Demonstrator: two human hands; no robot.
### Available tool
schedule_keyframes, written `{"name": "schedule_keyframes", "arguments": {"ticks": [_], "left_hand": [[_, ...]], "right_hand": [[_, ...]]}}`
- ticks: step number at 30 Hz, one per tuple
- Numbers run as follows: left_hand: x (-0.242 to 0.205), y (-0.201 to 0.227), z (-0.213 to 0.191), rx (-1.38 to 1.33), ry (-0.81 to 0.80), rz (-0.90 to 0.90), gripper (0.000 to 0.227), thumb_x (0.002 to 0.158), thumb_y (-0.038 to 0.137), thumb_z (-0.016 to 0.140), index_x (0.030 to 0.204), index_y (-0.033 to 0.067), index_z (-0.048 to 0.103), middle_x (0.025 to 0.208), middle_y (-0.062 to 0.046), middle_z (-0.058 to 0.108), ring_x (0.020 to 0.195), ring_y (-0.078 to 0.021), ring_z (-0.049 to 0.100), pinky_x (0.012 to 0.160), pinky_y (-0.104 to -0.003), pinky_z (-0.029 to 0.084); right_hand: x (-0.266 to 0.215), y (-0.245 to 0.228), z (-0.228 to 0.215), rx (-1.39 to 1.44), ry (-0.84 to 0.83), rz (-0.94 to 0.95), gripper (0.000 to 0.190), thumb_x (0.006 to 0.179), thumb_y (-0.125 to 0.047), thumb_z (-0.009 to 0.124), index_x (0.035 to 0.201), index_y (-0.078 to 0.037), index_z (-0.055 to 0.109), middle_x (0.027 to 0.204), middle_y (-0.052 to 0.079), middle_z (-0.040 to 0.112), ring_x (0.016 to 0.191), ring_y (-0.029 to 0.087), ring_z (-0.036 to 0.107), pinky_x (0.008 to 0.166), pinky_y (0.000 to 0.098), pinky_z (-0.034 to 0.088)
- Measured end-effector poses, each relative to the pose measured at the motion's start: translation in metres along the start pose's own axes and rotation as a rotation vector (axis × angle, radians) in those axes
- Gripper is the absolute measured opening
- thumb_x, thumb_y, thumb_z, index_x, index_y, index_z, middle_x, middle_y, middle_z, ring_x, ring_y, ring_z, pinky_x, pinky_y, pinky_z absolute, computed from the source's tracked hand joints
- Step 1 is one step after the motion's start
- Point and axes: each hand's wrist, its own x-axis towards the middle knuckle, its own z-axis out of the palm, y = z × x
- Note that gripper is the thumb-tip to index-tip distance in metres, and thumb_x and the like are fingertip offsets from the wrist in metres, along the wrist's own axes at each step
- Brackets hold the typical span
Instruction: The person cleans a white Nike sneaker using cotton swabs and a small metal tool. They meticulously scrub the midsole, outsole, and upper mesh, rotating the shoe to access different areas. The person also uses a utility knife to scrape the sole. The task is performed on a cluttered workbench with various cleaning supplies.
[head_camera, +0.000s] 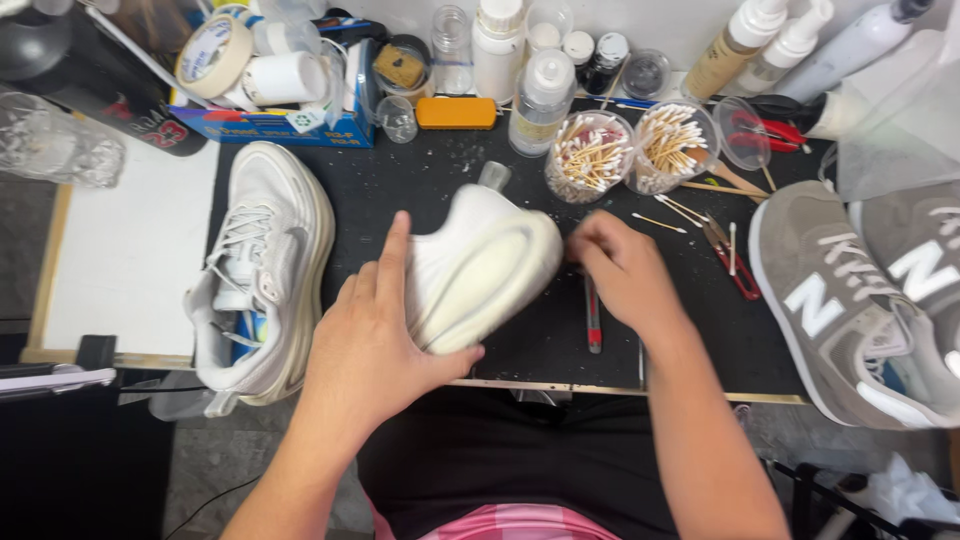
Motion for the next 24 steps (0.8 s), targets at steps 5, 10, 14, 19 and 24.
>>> {"name": "schedule_keyframes", "arguments": {"ticks": [5,10,14,19,24], "left_hand": [[0.010,-0.003,0.011,0.116,-0.166,-0.303,0.133,0.062,0.068,0.083,0.160,0.0067,0.017,0.112,-0.029,0.060,0.099,-0.0450,0.067,0.080,-0.048,0.057],[0.028,0.000,0.026,0.187,-0.245,-0.367,0.131,0.061,0.076,0.078,0.158,0.0091,0.022,0.118,-0.031,0.059,0.102,-0.0465,0.067,0.077,-0.048,0.059],[0.032,0.004,0.035,0.177,-0.146,-0.382,0.132,0.061,0.083,0.075,0.156,0.0045,0.028,0.113,-0.034,0.062,0.098,-0.0463,0.069,0.077,-0.048,0.059],[0.030,0.008,0.036,0.138,-0.073,-0.395,0.129,0.059,0.084,0.074,0.154,0.0066,0.032,0.109,-0.032,0.063,0.097,-0.0454,0.070,0.073,-0.049,0.059],[0.027,-0.003,0.032,0.074,-0.054,-0.423,0.104,0.072,0.078,0.070,0.149,0.0115,0.047,0.116,-0.028,0.062,0.108,-0.0439,0.063,0.080,-0.051,0.055]], "right_hand": [[-0.042,-0.034,0.003,-0.496,0.121,-0.020,0.036,0.078,-0.015,0.078,0.106,-0.003,0.060,0.099,0.012,0.063,0.079,0.027,0.065,0.071,0.0398,0.053],[-0.055,-0.022,-0.009,-0.465,0.120,0.095,0.040,0.073,-0.008,0.075,0.110,-0.004,0.060,0.104,0.011,0.063,0.078,0.027,0.067,0.072,0.0395,0.055],[-0.064,-0.002,-0.044,-0.646,0.093,0.151,0.030,0.071,-0.008,0.077,0.100,-0.005,0.067,0.098,0.010,0.067,0.085,0.028,0.069,0.077,0.0409,0.055],[-0.044,0.022,-0.079,-0.646,0.329,0.081,0.018,0.089,-0.011,0.073,0.107,-0.006,0.073,0.105,0.011,0.070,0.092,0.031,0.067,0.084,0.0426,0.053],[0.005,0.034,-0.080,-0.868,0.472,-0.279,0.027,0.089,-0.015,0.080,0.113,-0.004,0.075,0.114,0.014,0.070,0.106,0.035,0.060,0.094,0.0428,0.048]]}}
